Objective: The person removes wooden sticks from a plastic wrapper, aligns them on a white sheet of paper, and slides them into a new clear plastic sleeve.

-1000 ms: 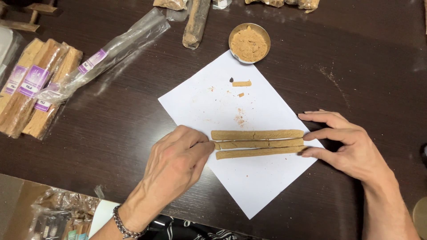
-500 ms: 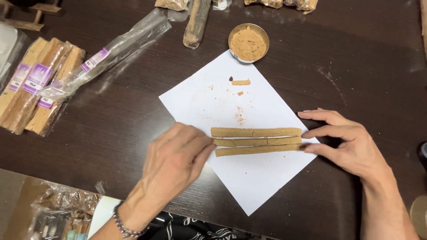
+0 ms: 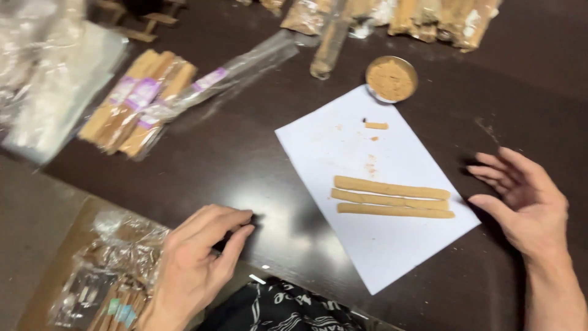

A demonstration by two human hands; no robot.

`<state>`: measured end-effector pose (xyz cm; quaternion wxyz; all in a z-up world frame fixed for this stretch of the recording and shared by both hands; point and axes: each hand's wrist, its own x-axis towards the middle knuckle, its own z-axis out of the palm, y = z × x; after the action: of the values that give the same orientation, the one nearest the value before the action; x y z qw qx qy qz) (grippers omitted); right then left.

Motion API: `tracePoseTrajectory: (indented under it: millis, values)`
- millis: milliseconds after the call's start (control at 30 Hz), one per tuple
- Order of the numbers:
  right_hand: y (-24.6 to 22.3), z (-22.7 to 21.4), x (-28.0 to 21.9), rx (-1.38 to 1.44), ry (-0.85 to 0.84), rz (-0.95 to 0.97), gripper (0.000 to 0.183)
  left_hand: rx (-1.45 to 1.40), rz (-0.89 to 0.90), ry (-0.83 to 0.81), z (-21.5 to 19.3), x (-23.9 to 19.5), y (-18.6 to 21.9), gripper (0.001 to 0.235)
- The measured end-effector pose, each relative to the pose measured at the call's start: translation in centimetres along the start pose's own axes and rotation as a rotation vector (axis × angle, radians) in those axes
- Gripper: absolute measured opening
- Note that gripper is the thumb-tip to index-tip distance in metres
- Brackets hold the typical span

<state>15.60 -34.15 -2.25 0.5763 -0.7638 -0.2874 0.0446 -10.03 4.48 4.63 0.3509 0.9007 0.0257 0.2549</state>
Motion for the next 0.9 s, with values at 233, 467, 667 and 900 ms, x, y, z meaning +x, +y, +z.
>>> tracePoseTrajectory:
  millis: [233,467,667,900]
  values:
    - [1.2,-1.1,-2.0,-0.481,0.283,-0.039,0.015,0.088,0.055,0.056,-1.9,0.0,-2.7,0.026]
    - [-2.4,-0.2,-3.6,-0.366,0.252,0.132,0.025,0.239,0.086,0.076,-4.0,1.5,-6.2,0.023]
    - [16.2,-12.6,-15.0,-0.578,0.010,0.074,0.034,0.452,-0.067,0.220,-11.7,3.6,-16.4,0.023]
    - [13.0,-9.0,-19.7,-0.446,0.112,0.204,0.027,0.529,-0.176,0.023,-13.7,9.2,-26.2,0.024]
